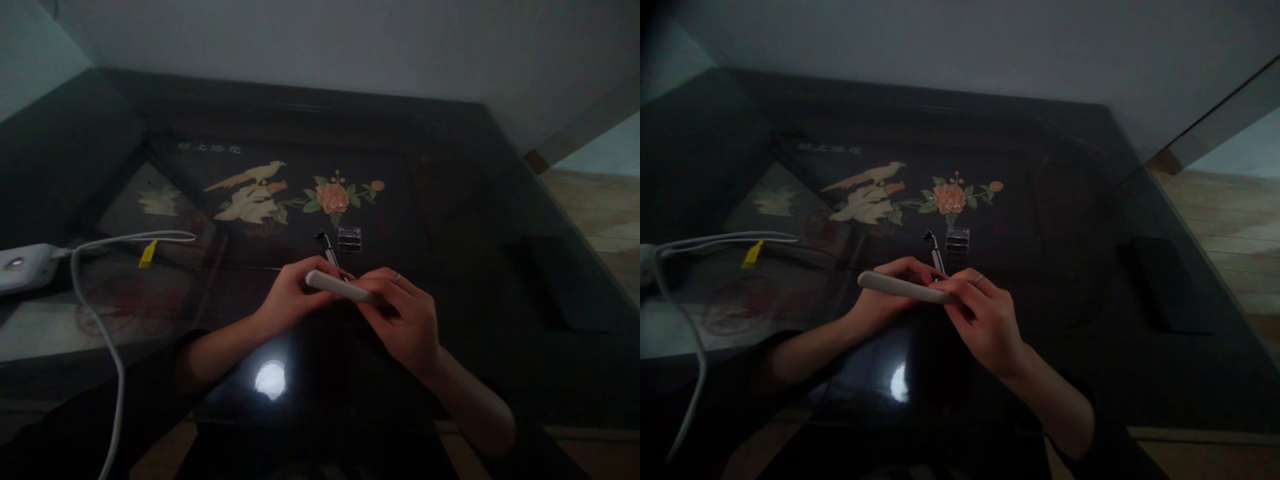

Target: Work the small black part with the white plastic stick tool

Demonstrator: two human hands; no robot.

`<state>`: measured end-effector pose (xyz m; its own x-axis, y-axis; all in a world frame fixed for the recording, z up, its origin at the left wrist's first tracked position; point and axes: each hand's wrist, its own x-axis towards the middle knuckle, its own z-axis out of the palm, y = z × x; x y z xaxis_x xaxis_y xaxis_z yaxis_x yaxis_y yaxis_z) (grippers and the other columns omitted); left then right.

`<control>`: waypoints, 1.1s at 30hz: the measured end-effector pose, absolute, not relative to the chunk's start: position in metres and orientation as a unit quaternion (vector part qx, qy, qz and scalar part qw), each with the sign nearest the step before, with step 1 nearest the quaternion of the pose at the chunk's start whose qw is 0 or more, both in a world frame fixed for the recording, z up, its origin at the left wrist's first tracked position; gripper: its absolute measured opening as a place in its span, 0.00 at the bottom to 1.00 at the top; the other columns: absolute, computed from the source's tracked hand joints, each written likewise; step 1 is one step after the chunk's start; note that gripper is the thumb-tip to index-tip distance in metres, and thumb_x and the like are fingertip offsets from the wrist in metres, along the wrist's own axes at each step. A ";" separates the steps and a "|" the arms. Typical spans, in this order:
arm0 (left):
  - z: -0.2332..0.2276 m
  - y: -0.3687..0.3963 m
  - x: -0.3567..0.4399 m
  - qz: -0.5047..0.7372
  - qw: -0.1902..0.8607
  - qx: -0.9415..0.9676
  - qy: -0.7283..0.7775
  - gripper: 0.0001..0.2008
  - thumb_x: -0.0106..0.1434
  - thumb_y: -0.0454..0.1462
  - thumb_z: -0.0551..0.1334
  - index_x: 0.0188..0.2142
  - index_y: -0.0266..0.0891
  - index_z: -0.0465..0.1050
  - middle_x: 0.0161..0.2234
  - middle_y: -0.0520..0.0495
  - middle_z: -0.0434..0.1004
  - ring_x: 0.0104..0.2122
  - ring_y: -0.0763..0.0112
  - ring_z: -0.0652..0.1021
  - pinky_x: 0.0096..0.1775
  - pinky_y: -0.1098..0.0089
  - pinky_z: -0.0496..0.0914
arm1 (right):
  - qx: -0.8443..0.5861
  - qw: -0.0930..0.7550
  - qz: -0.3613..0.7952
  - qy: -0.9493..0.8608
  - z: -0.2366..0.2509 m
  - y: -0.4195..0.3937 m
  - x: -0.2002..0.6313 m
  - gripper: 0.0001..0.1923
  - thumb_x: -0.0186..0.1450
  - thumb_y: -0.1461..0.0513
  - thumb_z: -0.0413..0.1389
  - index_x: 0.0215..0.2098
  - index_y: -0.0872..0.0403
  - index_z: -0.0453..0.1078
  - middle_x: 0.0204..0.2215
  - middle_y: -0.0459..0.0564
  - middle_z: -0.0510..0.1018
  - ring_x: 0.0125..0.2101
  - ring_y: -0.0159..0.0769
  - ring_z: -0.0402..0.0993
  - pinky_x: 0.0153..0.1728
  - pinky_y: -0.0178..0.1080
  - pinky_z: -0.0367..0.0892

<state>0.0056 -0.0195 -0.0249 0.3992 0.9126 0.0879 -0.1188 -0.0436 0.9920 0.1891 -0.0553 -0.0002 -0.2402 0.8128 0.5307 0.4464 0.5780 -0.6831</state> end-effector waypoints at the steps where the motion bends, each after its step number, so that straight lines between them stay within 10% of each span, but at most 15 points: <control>1: -0.026 -0.019 0.006 0.436 0.600 0.573 0.348 0.09 0.54 0.34 0.72 0.33 0.37 0.74 0.34 0.47 0.83 0.35 0.68 0.82 0.38 0.72 0.75 | -0.422 0.464 0.204 -0.751 0.000 -0.055 0.191 0.11 0.63 0.73 0.58 0.36 0.51 0.74 0.31 0.46 0.78 0.32 0.32 0.77 0.35 0.32 0.73; 33: -0.025 -0.019 0.011 0.365 0.814 0.377 0.249 0.17 0.49 0.43 0.76 0.29 0.36 0.73 0.35 0.47 0.80 0.33 0.71 0.78 0.37 0.72 0.73 | -0.478 0.473 0.384 -0.633 -0.001 -0.048 0.198 0.04 0.58 0.66 0.67 0.31 0.51 0.79 0.26 0.43 0.77 0.26 0.31 0.71 0.27 0.34 0.66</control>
